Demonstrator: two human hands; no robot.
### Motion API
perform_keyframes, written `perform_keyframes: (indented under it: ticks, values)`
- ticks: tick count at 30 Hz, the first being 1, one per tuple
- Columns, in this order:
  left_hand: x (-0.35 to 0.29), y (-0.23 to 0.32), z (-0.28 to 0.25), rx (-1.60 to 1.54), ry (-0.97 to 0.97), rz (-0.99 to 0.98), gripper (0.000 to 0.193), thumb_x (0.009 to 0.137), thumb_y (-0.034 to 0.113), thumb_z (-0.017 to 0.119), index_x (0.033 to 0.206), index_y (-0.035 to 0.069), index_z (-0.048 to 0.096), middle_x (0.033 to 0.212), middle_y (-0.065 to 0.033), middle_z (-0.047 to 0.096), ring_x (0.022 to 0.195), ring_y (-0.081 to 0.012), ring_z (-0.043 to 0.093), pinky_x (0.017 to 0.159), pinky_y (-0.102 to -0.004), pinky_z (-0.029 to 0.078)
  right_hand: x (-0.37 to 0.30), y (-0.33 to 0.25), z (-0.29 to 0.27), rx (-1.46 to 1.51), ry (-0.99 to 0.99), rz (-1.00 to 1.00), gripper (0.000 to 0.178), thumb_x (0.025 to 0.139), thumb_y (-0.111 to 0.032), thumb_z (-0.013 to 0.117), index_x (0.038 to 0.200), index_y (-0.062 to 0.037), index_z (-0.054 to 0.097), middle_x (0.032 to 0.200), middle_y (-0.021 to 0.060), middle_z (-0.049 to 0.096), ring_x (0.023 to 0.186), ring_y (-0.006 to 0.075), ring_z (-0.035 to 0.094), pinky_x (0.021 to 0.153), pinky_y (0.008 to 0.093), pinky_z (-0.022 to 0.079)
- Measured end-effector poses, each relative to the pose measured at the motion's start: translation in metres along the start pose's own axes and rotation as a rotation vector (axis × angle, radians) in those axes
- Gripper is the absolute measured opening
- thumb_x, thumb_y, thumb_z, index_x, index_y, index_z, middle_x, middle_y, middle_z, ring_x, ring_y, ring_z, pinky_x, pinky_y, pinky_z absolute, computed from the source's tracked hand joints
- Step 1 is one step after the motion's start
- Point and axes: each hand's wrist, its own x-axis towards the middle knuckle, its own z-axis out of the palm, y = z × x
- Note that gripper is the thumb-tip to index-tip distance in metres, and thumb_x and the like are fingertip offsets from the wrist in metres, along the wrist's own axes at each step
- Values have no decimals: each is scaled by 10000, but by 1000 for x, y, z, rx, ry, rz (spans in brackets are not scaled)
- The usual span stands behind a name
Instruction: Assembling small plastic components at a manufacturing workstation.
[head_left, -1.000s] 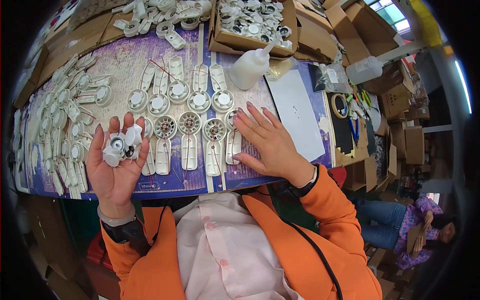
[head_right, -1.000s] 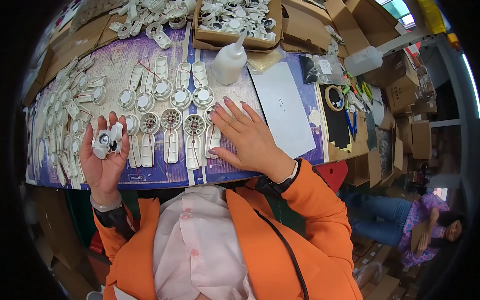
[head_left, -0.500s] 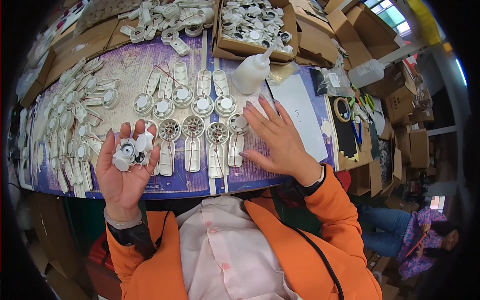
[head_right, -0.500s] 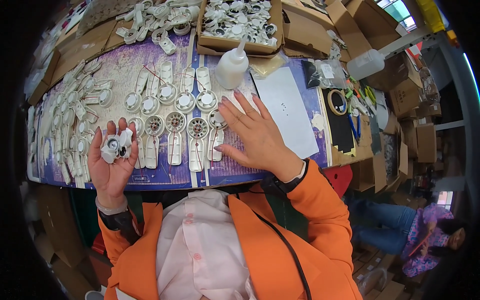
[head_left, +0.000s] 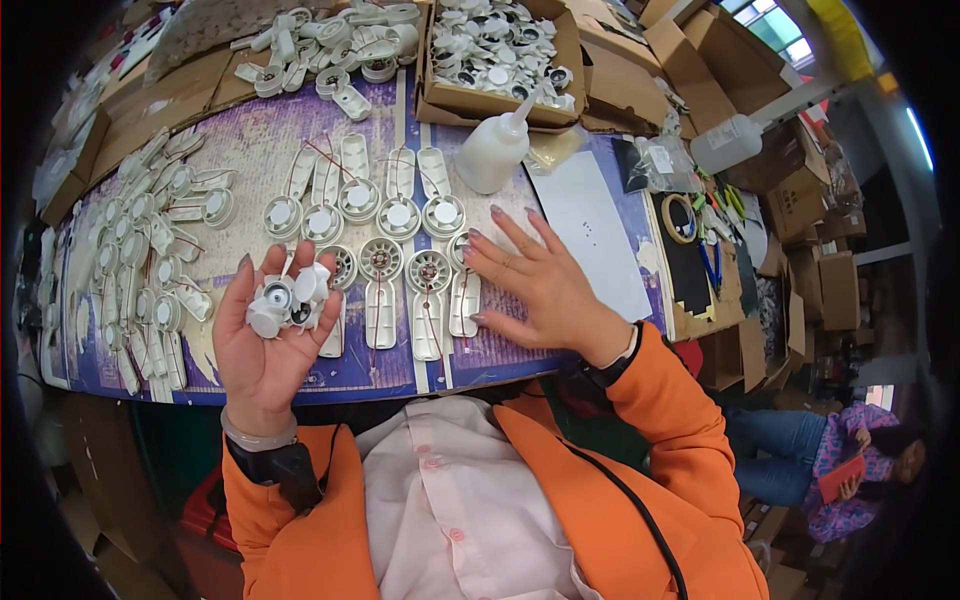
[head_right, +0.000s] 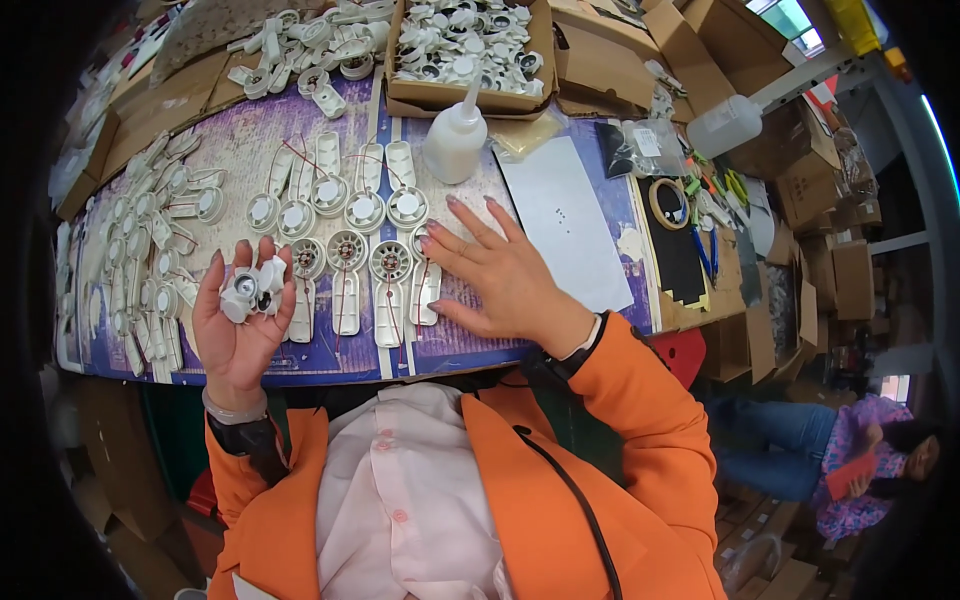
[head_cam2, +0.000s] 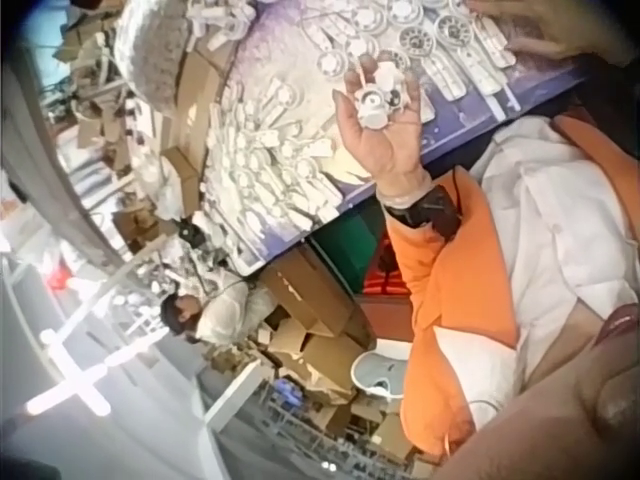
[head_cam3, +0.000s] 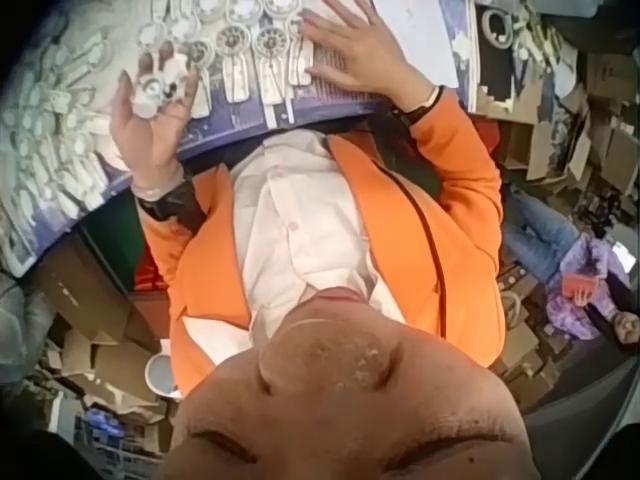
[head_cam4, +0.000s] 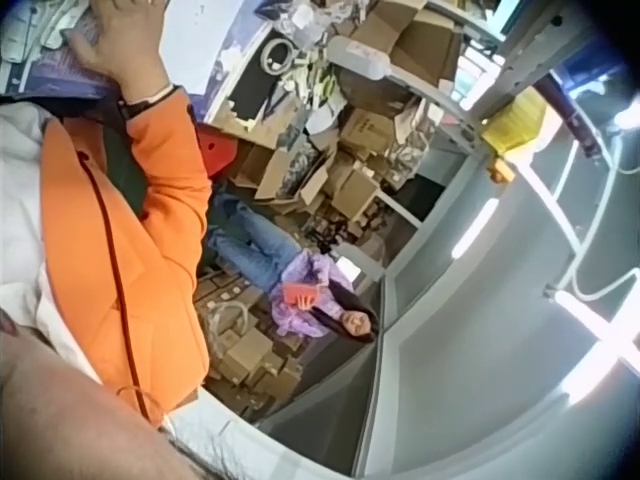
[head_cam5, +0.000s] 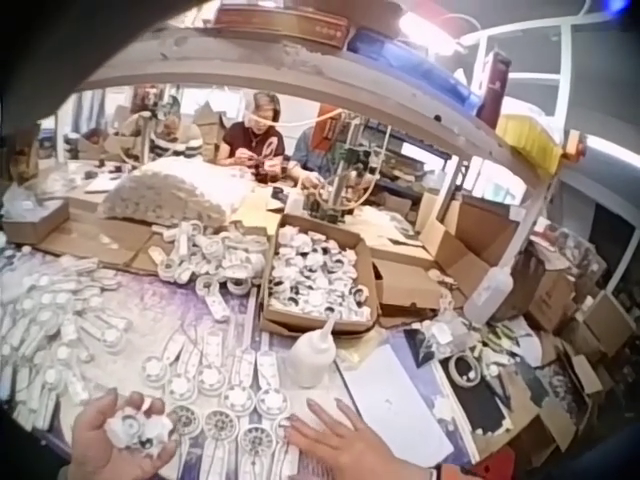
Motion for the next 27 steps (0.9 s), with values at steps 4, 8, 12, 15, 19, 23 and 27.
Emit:
perform_keyframes:
  ticks: [4,8,12,15,19,23,27]
  values:
    - [-4,1,-4,52,-28,-24,340,1025,338,476,1216,99,625,1350,-87,580,1349,-290,458,1011,-505,485,10,4,-15,19,-63,-40,723,821,-429,697,1403,-50,496,1452,150,493,1426,343,346,1178,534,193]
    - [-12,4,-6,8,46,22,337,1027,328,456,1201,76,596,1325,-110,573,1326,-317,471,1005,-520,492,12,-8,-23,59,130,75,740,824,-456,689,1411,-54,487,1453,147,491,1428,347,339,1181,539,178]
    - [-9,7,-7,-6,34,29,331,1026,323,454,1196,77,597,1322,-108,576,1326,-315,470,997,-518,497,8,-7,1,13,-64,38,757,825,-474,686,1419,-54,477,1458,152,484,1428,347,341,1183,540,169]
    - [-4,6,-7,36,-14,-11,337,1023,340,477,1208,101,629,1341,-88,584,1332,-291,475,1013,-508,484,9,-4,5,26,-21,23,721,838,-433,673,1416,-50,477,1438,162,501,1426,347,345,1182,545,168]
    - [-4,1,-6,-15,5,-10,331,1027,316,450,1198,73,599,1326,-121,570,1312,-322,480,1008,-527,486,12,-1,-5,117,-55,43,674,836,-328,672,1420,-54,474,1407,150,536,1401,345,388,1182,554,166]
    - [-3,-2,1,16,48,-5,340,1025,312,451,1200,59,596,1311,-142,576,1302,-327,488,1029,-535,465,8,9,-19,133,138,123,636,798,-209,675,1396,-70,509,1360,120,584,1360,329,451,1182,559,170]
    - [4,-10,2,-25,4,-36,357,1022,309,455,1218,42,587,1308,-161,575,1289,-336,499,1047,-542,447,11,10,-35,147,73,65,607,753,-154,695,1342,-82,566,1326,107,611,1324,310,498,1181,551,185]
